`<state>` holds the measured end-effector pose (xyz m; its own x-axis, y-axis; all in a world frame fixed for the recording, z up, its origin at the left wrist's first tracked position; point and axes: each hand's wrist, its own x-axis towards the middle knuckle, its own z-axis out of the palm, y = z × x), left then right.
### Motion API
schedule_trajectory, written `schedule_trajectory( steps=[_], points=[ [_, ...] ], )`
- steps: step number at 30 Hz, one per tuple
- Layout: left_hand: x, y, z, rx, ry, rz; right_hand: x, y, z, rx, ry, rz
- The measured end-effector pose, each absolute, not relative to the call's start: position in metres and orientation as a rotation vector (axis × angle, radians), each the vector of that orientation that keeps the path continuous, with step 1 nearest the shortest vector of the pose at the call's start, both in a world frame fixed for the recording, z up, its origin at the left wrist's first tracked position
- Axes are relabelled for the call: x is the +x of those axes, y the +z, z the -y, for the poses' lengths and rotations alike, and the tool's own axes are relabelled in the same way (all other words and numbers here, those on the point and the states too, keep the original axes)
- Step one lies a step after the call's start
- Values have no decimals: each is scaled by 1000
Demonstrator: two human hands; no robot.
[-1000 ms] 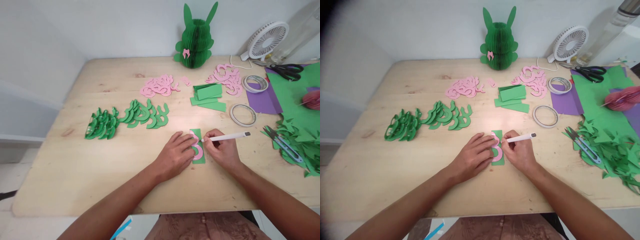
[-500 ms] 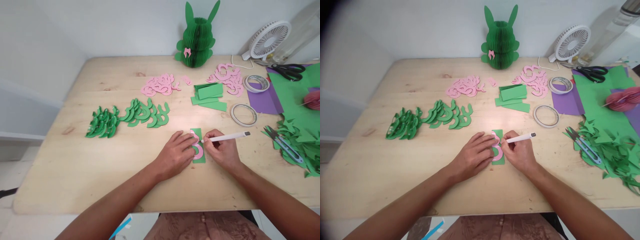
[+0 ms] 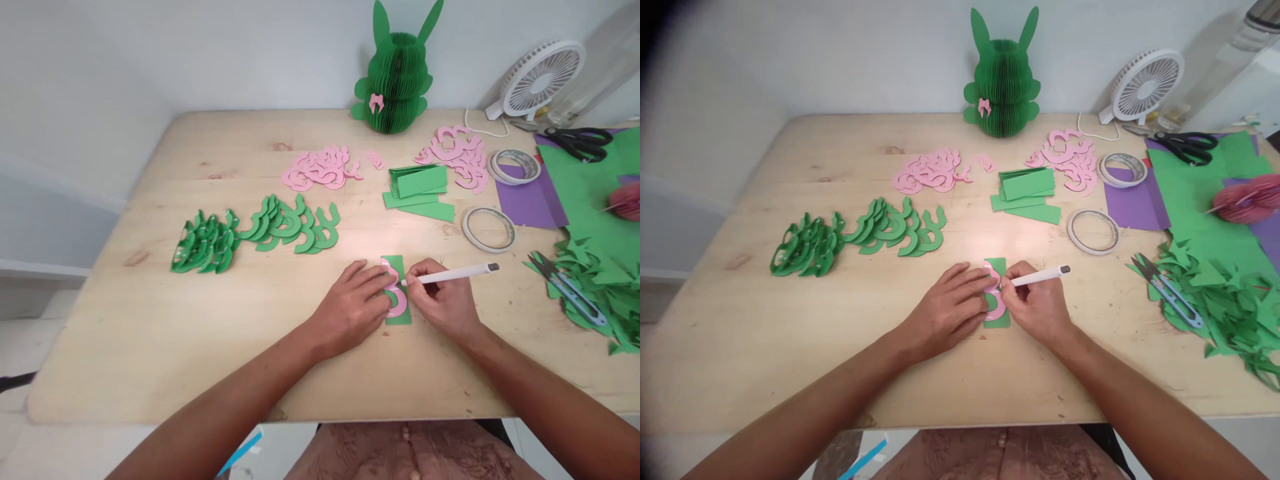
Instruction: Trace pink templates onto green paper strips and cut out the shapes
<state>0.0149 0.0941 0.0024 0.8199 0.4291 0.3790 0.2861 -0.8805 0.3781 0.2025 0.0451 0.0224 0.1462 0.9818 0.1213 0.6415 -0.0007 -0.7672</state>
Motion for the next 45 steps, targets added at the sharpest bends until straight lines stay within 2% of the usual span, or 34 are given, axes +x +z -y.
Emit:
schedule_trajectory(
  steps=[45],
  points=[
    [15, 5, -93, 2688, 664, -554, 203, 25, -46, -1700, 680, 1540]
  ],
)
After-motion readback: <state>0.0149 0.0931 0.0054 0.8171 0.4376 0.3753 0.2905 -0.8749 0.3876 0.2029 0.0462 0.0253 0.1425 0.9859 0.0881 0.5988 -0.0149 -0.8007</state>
